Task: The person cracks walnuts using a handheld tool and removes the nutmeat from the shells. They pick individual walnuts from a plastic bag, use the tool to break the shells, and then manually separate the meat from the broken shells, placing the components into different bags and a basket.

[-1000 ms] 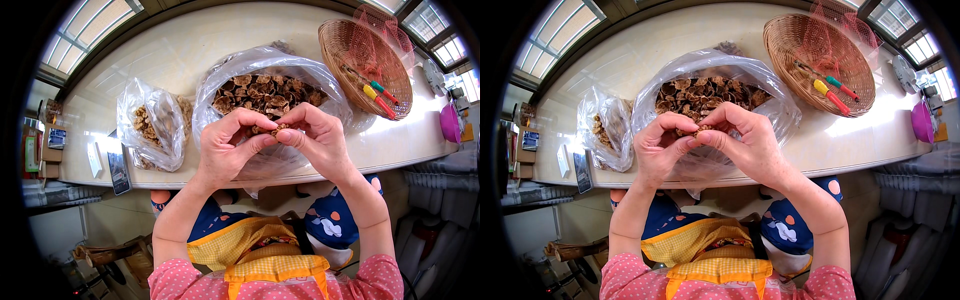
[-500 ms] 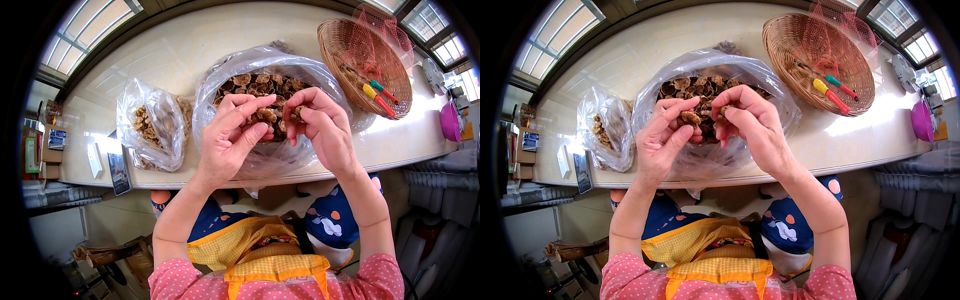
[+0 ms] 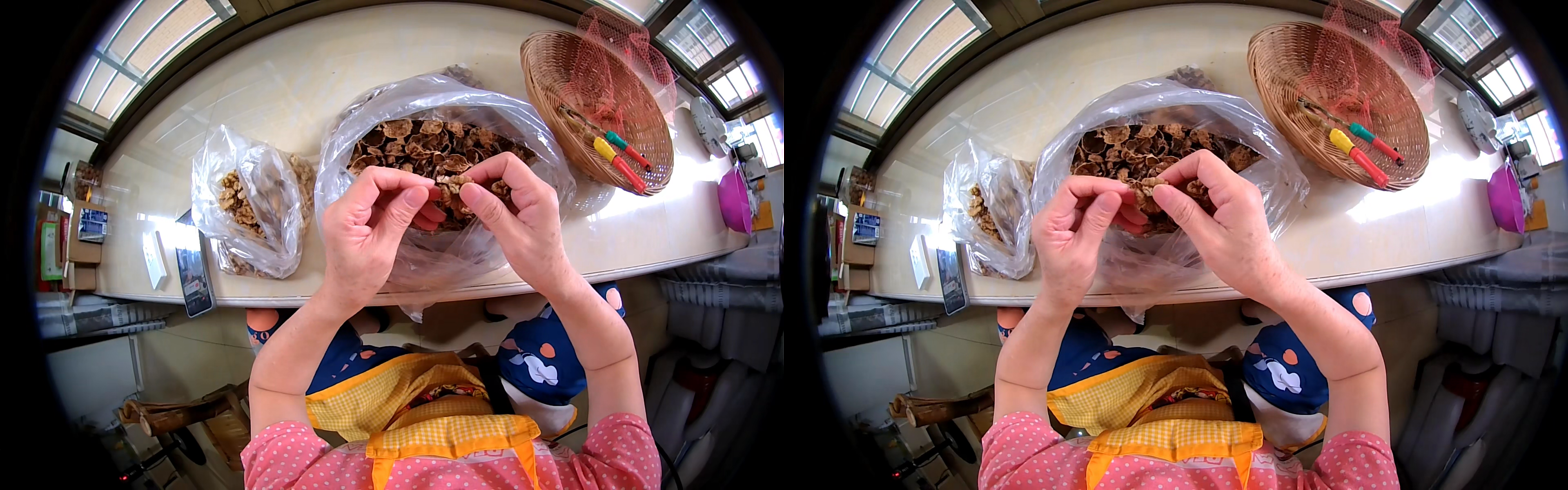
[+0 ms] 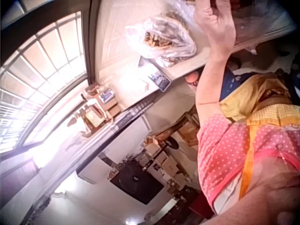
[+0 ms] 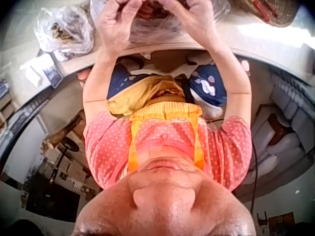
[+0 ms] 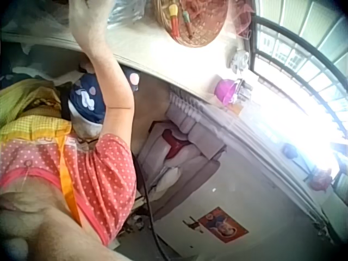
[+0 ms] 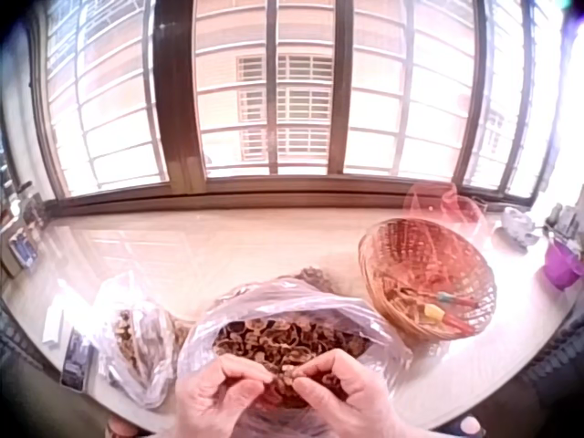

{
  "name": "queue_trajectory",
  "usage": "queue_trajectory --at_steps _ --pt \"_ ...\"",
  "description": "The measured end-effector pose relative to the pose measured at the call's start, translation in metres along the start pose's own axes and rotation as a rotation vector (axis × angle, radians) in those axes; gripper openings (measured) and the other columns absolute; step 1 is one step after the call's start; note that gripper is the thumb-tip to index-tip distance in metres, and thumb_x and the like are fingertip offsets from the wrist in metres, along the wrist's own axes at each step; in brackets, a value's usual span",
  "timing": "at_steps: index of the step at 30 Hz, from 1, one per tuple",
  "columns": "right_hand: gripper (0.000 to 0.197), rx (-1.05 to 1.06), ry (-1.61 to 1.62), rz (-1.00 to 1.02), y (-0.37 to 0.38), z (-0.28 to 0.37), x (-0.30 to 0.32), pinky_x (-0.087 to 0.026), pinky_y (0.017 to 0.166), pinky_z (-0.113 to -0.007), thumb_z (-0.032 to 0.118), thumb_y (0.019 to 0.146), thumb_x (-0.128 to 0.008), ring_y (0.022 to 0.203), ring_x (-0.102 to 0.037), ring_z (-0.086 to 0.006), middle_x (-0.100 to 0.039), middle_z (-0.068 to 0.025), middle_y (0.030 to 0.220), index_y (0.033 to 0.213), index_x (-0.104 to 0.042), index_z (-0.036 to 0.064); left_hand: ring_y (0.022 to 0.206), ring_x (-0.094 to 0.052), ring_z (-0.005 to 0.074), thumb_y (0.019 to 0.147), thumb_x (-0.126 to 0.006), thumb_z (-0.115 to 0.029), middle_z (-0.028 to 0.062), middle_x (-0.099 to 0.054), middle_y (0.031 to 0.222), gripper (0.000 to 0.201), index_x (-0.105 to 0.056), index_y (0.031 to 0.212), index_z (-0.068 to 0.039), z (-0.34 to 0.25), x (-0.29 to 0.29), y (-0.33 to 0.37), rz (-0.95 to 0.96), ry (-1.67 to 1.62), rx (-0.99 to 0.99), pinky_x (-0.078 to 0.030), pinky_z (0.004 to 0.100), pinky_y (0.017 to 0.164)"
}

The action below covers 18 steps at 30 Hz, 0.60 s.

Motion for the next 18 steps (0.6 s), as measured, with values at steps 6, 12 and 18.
queue_trajectory --at_steps 6,12,18 --pt "0.015 0.122 -0.075 0.022 -0.005 0.010 -0.008 -0.048 0.069 -0.025 0.008 0.089 -0.064 0.077 -0.057 -0.0089 -0.063 -0.0066 0.085 0.100 -0.057 -0.0004 0.085 -0.062 0.0105 0.088 -0.062 0.003 0.0059 -0.064 0.094 0.011 -0.061 0.099 0.002 -0.005 0.001 0.000 -0.027 0.083 0.002 -0.054 0.0247 0.072" --pt "0.015 0.142 -0.183 -0.108 -0.002 0.013 0.007 -0.050 0.065 -0.027 0.008 0.088 -0.065 0.072 -0.061 -0.0149 -0.064 -0.0102 0.084 0.099 -0.057 0.0018 0.079 -0.060 0.0143 0.080 -0.069 -0.001 0.0061 -0.062 0.089 0.007 -0.067 0.086 -0.003 -0.044 0.007 0.002 -0.071 0.572 -0.318 -0.050 0.0246 0.064" --pt "0.015 0.084 -0.188 -0.051 0.000 0.006 0.003 -0.049 0.062 -0.026 0.008 0.087 -0.065 0.068 -0.060 -0.0127 -0.064 -0.0087 0.083 0.099 -0.057 0.0015 0.079 -0.057 0.0226 0.069 -0.071 0.000 0.0053 -0.059 0.083 0.018 -0.068 0.086 -0.005 -0.036 -0.016 -0.003 0.335 0.843 -0.305 -0.048 0.0306 0.068"
Point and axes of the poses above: each hand's wrist, its own y-axis towards the middle knuckle, its own x-axis out of the back of the hand, z = x × y, the point moved 9 cm from there along y, towards the middle knuckle
